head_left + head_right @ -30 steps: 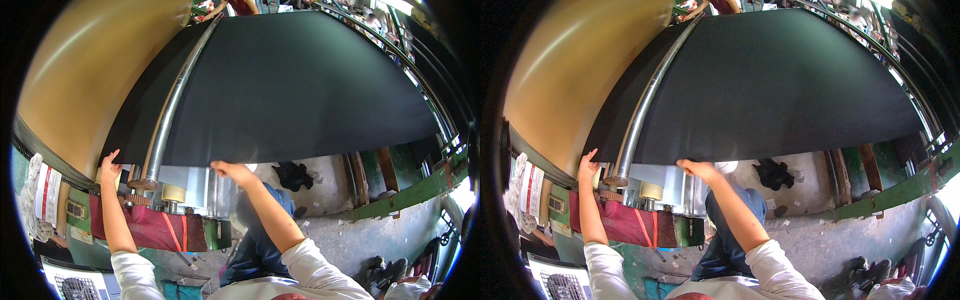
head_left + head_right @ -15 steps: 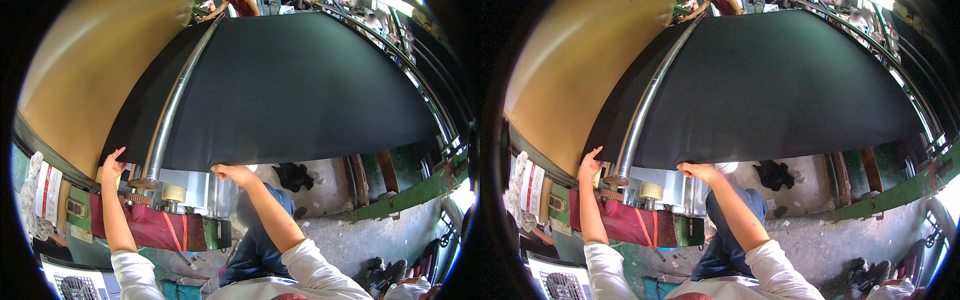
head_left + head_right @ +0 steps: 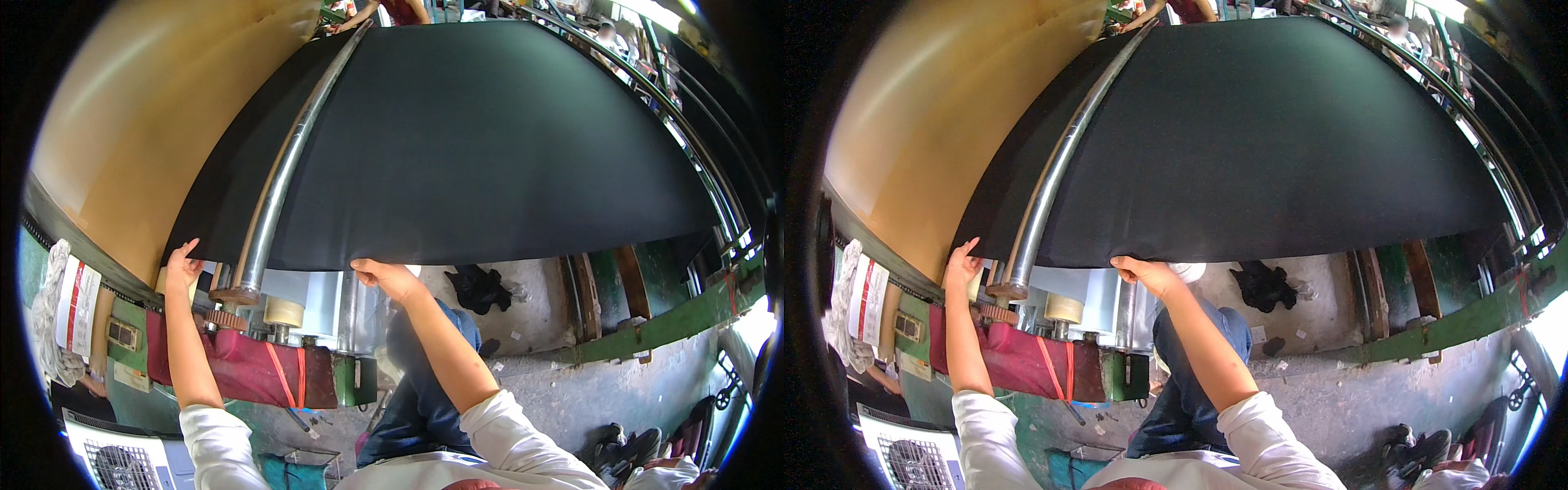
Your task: The person feeds a large black sheet of material into a roller machine, using both hands to guide and smooth the material as it moves through the rollers. The person maintains tension and alignment while the material is processed.
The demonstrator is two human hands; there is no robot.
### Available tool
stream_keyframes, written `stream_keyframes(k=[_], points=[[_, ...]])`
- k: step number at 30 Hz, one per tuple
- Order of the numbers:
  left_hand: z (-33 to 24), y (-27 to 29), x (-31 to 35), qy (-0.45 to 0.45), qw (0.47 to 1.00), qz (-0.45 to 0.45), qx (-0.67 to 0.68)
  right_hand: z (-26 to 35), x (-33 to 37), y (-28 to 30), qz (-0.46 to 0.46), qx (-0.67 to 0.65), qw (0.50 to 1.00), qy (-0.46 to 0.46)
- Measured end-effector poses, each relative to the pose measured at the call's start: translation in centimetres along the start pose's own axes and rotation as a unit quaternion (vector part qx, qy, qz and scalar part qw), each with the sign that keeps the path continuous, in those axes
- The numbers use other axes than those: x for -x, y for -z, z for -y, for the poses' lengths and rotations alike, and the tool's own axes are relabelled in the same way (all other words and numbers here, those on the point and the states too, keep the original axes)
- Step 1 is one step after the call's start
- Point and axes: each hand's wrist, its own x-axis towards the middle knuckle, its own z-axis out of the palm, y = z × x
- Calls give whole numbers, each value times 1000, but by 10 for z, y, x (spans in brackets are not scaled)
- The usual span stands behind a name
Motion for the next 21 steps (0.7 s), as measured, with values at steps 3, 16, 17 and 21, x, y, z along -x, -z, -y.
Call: stream_keyframes(k=[3,16,17,21], points=[[-1,12,-8,-3,994,113,5,2,-2,-6,-78,17,997,3],[0,14,-6,-1,995,-75,62,1,-1,-9,-32,7,999,-6],[-1,11,-7,10,993,-99,68,3,-1,-10,-54,24,998,-1],[2,1,-1,7,996,83,14,-1,-7,9,-253,-203,945,43]])
